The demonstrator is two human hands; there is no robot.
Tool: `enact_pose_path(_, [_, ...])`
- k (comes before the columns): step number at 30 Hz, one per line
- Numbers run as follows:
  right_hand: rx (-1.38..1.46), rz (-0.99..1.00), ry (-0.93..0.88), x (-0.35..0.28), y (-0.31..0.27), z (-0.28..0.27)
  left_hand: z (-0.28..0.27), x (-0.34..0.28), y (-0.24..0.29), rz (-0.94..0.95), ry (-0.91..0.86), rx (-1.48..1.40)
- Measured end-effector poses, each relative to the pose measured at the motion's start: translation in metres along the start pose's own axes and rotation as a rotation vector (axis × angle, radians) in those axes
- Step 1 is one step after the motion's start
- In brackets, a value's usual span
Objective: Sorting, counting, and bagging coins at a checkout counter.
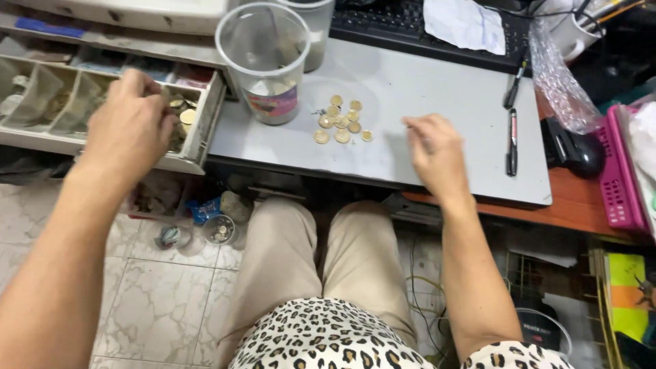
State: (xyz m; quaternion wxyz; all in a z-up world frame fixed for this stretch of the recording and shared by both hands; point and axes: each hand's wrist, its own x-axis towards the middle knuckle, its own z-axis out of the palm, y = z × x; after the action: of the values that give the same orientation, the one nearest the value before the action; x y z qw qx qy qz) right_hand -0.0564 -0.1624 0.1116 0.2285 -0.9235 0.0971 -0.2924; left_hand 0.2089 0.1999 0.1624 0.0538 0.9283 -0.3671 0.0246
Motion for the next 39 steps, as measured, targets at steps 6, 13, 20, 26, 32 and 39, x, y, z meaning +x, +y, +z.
enact_pose_path(6, [0.010, 0.134, 0.197, -0.051, 0.049, -0.034, 0.046, -0.001, -0.056, 0.316, 0.454, -0.128])
enact_pose_path(13, [-0.260, 0.105, 0.030, -0.074, 0.038, -0.012, 0.017, -0.019, 0.094, 0.361, 0.764, -0.257])
enact_pose_path(20, [-0.340, 0.202, -0.060, -0.063, 0.034, -0.015, 0.138, 0.023, 0.204, 0.627, 0.784, -0.147])
enact_pose_path(26, [-0.274, 0.235, -0.078, -0.052, 0.023, -0.002, 0.113, -0.015, 0.205, 0.427, 0.655, -0.472])
enact_pose_path(32, [0.064, -0.007, -0.226, -0.018, -0.020, 0.038, 0.150, -0.057, 0.216, -0.194, -0.079, -1.581])
enact_pose_path(39, [-0.008, 0.018, -0.338, -0.021, -0.046, 0.025, 0.185, -0.042, 0.230, -0.656, -0.693, -2.221])
